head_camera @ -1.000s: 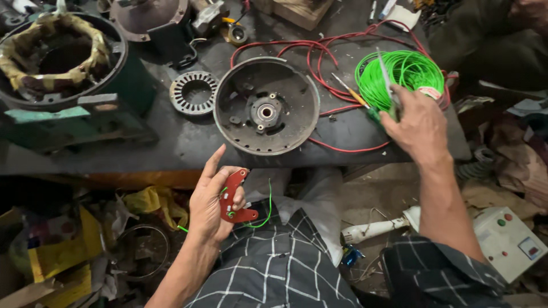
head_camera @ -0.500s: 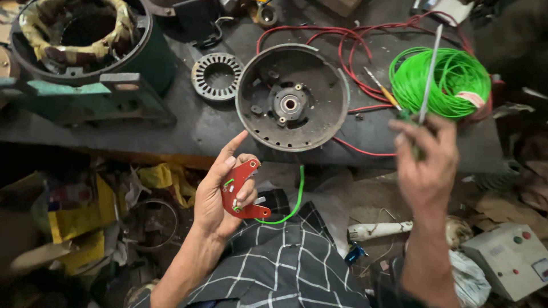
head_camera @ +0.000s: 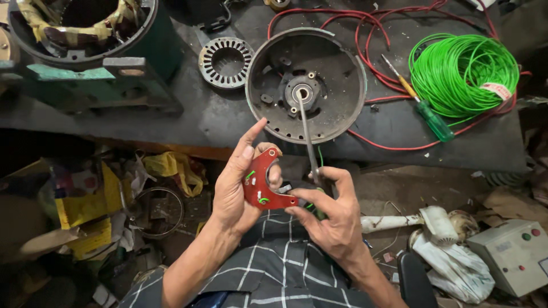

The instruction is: The person works on a disassembled motor component, using a screwdriver to loosen and remove a red plastic part, then uses scissors to strip the insulation from a green wire. The person handles the motor housing, rotor, and wires throughout the process.

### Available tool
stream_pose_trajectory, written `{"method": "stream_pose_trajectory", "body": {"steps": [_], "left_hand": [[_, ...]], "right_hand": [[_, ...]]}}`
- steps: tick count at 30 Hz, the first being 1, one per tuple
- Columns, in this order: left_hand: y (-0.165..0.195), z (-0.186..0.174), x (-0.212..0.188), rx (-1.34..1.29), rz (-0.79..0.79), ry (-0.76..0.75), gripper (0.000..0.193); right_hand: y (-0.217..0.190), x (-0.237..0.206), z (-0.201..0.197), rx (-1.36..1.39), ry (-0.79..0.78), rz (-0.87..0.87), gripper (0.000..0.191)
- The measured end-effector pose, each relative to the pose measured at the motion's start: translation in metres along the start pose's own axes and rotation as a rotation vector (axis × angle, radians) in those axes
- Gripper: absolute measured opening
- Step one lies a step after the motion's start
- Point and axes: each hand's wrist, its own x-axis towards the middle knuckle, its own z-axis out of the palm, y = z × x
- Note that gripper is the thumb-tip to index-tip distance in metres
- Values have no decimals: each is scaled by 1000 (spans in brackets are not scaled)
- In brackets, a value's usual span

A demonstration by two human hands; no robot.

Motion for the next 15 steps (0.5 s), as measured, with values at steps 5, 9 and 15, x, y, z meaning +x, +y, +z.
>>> {"method": "stream_pose_trajectory", "body": {"steps": [5,9,15], "left_hand": [[2,0,-5,77,-9,-92,70],[5,1,-8,146,-54,-176,81],[8,7,-14,422,-216,-258,74]], "right_hand": [[4,5,-5,25,-29,28,30],[8,14,-13,65,-77,25,27],[6,27,-24,47,-103,52,25]]}}
